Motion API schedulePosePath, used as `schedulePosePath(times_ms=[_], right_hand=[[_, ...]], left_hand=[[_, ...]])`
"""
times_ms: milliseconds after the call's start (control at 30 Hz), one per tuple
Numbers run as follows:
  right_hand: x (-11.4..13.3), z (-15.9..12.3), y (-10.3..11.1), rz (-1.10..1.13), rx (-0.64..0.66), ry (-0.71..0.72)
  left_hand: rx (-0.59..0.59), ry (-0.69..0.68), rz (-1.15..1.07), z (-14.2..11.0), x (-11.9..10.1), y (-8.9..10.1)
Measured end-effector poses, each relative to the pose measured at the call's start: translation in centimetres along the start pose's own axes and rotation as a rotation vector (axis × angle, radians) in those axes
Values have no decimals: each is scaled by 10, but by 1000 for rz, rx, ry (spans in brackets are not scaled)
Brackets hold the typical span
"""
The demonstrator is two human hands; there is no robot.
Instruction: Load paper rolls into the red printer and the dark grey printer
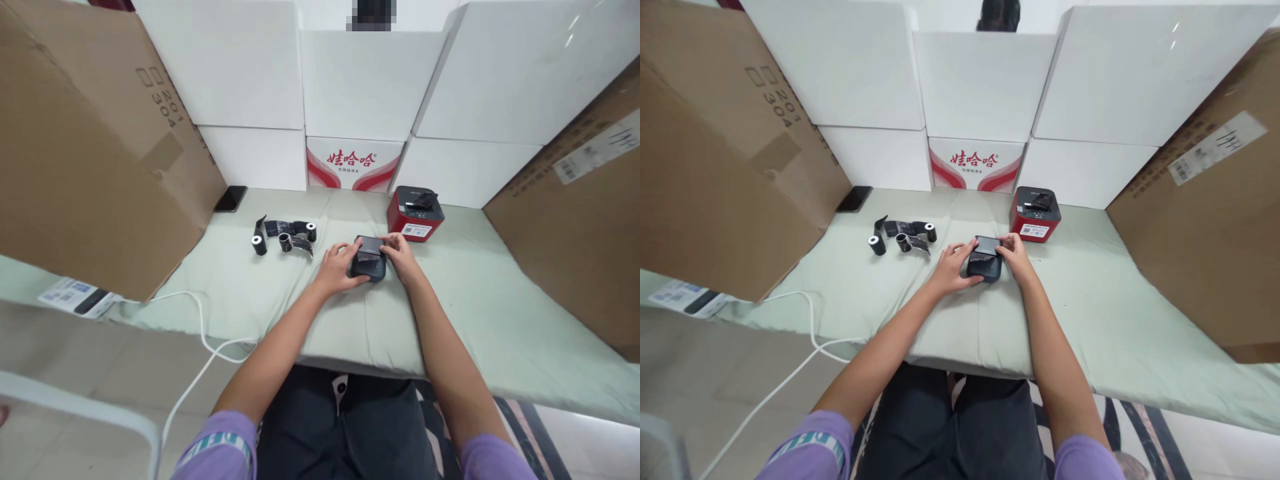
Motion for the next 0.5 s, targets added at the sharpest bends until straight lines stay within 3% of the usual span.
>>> schedulePosePath(times_ms=[167,500], right_hand=[[-1,-1,-3,-11,56,5],[-4,-7,-6,70,15,28]], left_hand=[[13,39,2,1,0,-2],[-28,38,-25,1,1,-2]])
Point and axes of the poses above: each hand's wrist, its own z-axis towards the middle knuckle, its own y-axis out of the back of the hand, x = y × z, the point moved 3 cm from there along z, towards the middle knuckle, and after that the axes turned 14 degrees about x, right-handed, at the moved point
